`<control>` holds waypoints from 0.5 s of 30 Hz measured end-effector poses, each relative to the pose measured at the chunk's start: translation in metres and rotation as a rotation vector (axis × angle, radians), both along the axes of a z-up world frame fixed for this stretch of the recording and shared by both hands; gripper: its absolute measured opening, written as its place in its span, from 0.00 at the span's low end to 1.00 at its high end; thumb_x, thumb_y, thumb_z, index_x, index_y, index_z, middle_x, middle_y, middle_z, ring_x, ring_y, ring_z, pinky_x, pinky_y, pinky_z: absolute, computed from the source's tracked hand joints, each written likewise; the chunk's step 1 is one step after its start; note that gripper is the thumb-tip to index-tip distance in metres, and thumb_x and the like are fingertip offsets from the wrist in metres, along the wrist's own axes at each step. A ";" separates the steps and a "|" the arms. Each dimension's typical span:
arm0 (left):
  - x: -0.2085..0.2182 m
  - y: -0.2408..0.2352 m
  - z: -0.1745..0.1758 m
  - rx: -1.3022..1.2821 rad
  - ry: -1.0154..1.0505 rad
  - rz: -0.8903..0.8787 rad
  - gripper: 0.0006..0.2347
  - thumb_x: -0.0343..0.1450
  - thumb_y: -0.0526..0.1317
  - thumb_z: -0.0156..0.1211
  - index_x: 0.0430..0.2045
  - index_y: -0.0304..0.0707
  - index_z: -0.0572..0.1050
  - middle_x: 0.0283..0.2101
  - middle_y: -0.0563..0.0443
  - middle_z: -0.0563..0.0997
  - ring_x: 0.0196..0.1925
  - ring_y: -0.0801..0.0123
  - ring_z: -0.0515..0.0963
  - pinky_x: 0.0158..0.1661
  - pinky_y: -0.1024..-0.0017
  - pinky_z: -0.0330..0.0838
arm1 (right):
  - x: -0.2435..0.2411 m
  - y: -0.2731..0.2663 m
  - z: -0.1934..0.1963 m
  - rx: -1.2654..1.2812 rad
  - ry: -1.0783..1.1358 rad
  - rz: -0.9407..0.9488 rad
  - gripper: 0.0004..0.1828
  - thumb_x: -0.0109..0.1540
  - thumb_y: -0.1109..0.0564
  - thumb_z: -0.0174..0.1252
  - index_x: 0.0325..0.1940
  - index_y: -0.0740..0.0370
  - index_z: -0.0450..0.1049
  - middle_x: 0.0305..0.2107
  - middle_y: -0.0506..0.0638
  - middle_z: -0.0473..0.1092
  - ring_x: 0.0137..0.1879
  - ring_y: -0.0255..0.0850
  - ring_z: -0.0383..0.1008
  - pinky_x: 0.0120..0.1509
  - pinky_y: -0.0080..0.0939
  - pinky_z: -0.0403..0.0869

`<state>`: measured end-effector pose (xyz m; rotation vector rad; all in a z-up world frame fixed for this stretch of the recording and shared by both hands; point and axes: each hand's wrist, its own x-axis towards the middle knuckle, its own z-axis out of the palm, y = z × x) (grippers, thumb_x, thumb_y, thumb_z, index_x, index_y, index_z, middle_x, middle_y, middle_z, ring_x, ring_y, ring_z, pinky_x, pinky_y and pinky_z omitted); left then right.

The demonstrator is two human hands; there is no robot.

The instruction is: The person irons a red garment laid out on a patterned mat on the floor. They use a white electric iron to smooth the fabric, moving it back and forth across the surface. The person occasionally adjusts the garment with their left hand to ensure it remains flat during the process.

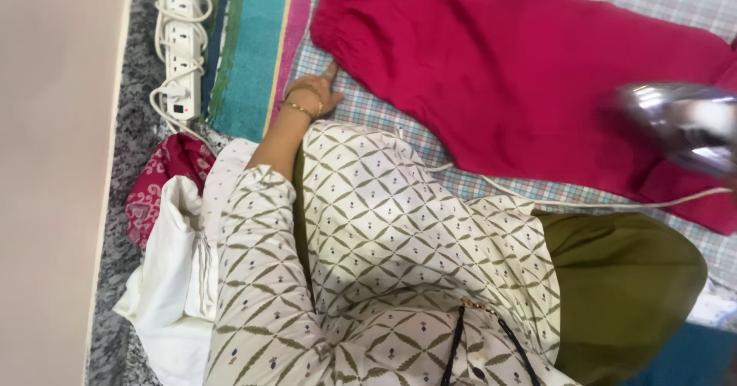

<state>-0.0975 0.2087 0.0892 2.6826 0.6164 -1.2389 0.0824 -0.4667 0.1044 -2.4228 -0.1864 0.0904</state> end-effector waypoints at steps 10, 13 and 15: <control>-0.005 0.031 -0.038 0.187 -0.236 0.433 0.42 0.73 0.61 0.49 0.74 0.31 0.38 0.52 0.30 0.79 0.52 0.45 0.80 0.51 0.56 0.75 | -0.053 0.135 0.022 -0.610 -0.249 0.723 0.31 0.62 0.60 0.63 0.70 0.39 0.73 0.53 0.53 0.75 0.47 0.47 0.74 0.53 0.48 0.75; -0.004 0.043 -0.053 0.234 -0.388 0.411 0.37 0.74 0.57 0.53 0.71 0.30 0.49 0.49 0.33 0.82 0.50 0.46 0.82 0.50 0.56 0.77 | -0.053 0.139 0.023 -0.573 -0.285 0.701 0.31 0.63 0.59 0.63 0.71 0.40 0.72 0.53 0.52 0.75 0.47 0.48 0.73 0.53 0.50 0.73; -0.002 0.044 -0.059 0.215 -0.509 0.350 0.32 0.72 0.55 0.60 0.67 0.36 0.60 0.52 0.35 0.81 0.54 0.48 0.82 0.54 0.57 0.76 | -0.056 0.135 0.021 -0.505 -0.314 0.692 0.31 0.64 0.59 0.63 0.72 0.41 0.72 0.53 0.51 0.75 0.47 0.48 0.73 0.52 0.50 0.72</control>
